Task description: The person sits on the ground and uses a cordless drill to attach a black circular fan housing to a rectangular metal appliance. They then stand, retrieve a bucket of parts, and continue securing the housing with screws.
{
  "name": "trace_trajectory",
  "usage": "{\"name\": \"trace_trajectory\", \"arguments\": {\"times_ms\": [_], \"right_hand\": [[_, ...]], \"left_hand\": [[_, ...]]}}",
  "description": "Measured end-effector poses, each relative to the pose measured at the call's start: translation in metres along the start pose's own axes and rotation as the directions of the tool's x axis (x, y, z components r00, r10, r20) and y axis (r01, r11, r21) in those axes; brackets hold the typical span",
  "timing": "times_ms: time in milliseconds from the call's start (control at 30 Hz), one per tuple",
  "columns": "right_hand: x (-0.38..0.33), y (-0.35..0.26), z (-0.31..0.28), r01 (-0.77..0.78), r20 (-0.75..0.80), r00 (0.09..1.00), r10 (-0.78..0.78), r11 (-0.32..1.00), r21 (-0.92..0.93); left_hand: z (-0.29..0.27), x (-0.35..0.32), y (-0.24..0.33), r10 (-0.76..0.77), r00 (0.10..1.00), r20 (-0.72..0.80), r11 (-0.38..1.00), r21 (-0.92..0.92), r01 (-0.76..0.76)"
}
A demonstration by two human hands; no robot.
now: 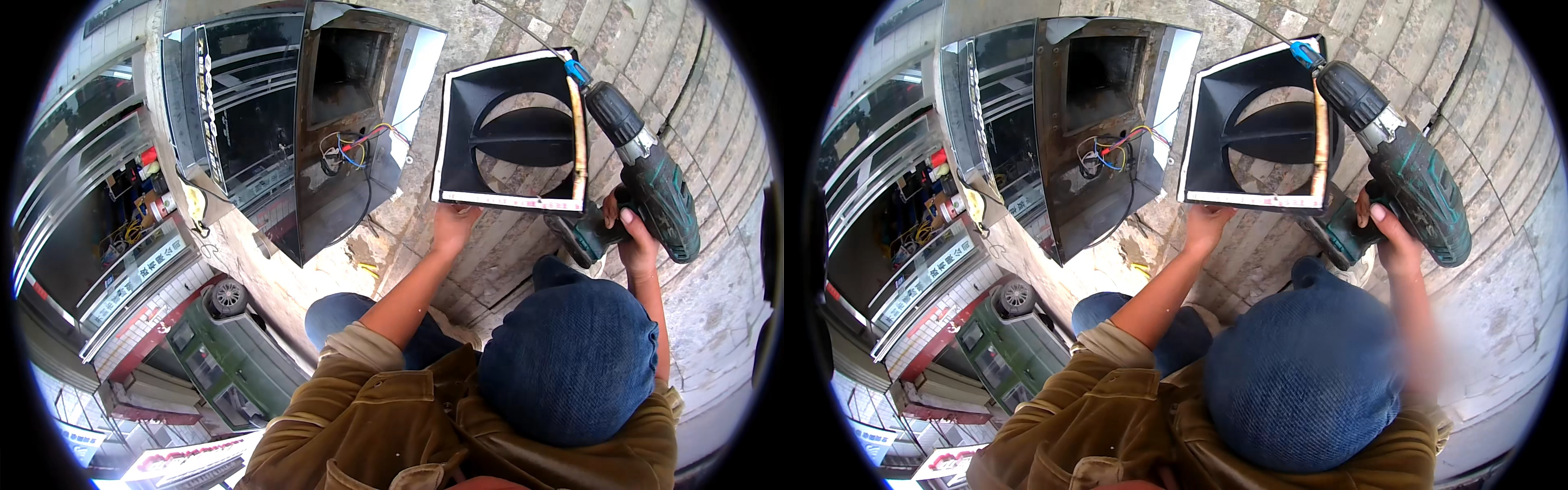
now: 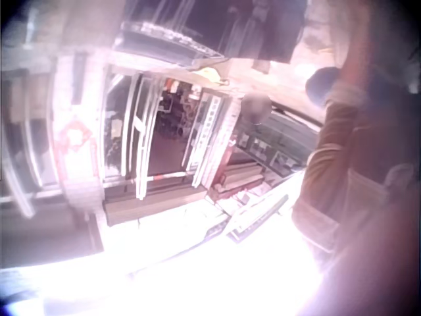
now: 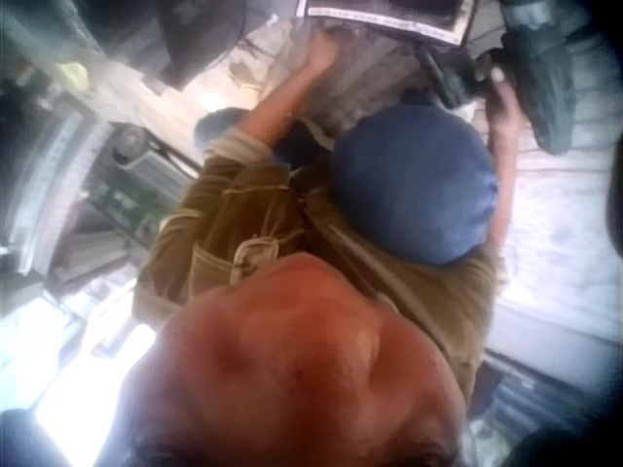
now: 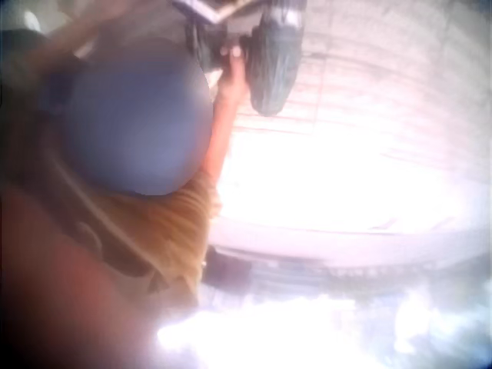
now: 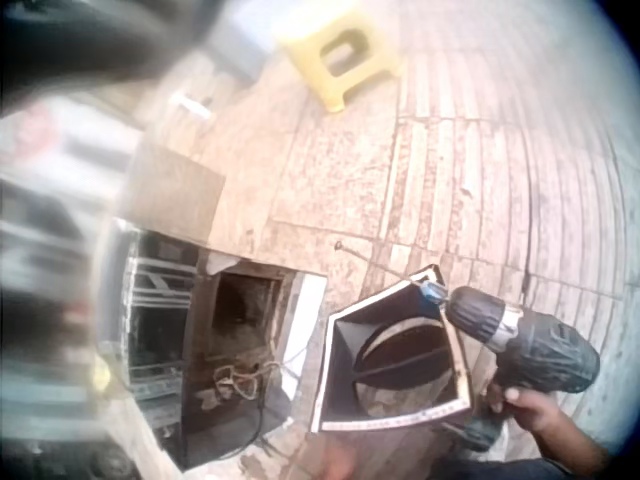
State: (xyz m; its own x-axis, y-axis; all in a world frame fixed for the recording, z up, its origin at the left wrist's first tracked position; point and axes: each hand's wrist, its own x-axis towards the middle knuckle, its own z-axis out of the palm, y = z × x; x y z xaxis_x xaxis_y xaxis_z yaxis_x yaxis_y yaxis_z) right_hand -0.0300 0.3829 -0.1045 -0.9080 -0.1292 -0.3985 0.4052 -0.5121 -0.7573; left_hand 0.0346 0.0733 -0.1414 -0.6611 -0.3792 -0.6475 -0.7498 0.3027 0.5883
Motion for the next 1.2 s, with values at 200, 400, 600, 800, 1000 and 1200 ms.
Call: {"name": "trace_trajectory", "arguments": {"times_ms": [200, 400, 600, 800, 1000, 1200], "right_hand": [[0.008, -0.004, 0.0, -0.003, -0.044, 0.999, 0.005, 1.0, 0.031], [0.019, -0.005, 0.008, -0.001, -0.008, 1.0, 0.002, 0.998, 0.061], [0.024, -0.003, 0.02, -0.05, 0.141, 0.989, 0.034, 0.992, 0.115], [0.038, -0.011, 0.054, -0.129, 0.2, 0.972, 0.12, 0.991, 0.033], [0.051, -0.015, 0.057, -0.139, 0.395, 0.914, 0.094, 0.987, 0.086], [0.048, 0.0, 0.07, -0.087, 0.329, 0.941, 0.075, 0.996, 0.022]], "left_hand": [[0.038, -0.017, 0.001, 0.08, 0.997, 0.002, 0.989, -0.123, -0.08], [0.043, -0.041, 0.036, 0.056, 0.998, 0.025, 0.931, -0.362, -0.043], [0.015, -0.071, 0.031, 0.045, 0.999, -0.02, 0.993, -0.105, -0.047], [0.017, -0.08, 0.076, 0.194, 0.979, -0.065, 0.978, 0.092, -0.188], [-0.002, -0.06, 0.097, 0.668, 0.73, -0.144, 0.701, 0.451, -0.553], [-0.018, -0.02, 0.094, 0.837, 0.546, -0.033, 0.435, 0.647, -0.626]]}}
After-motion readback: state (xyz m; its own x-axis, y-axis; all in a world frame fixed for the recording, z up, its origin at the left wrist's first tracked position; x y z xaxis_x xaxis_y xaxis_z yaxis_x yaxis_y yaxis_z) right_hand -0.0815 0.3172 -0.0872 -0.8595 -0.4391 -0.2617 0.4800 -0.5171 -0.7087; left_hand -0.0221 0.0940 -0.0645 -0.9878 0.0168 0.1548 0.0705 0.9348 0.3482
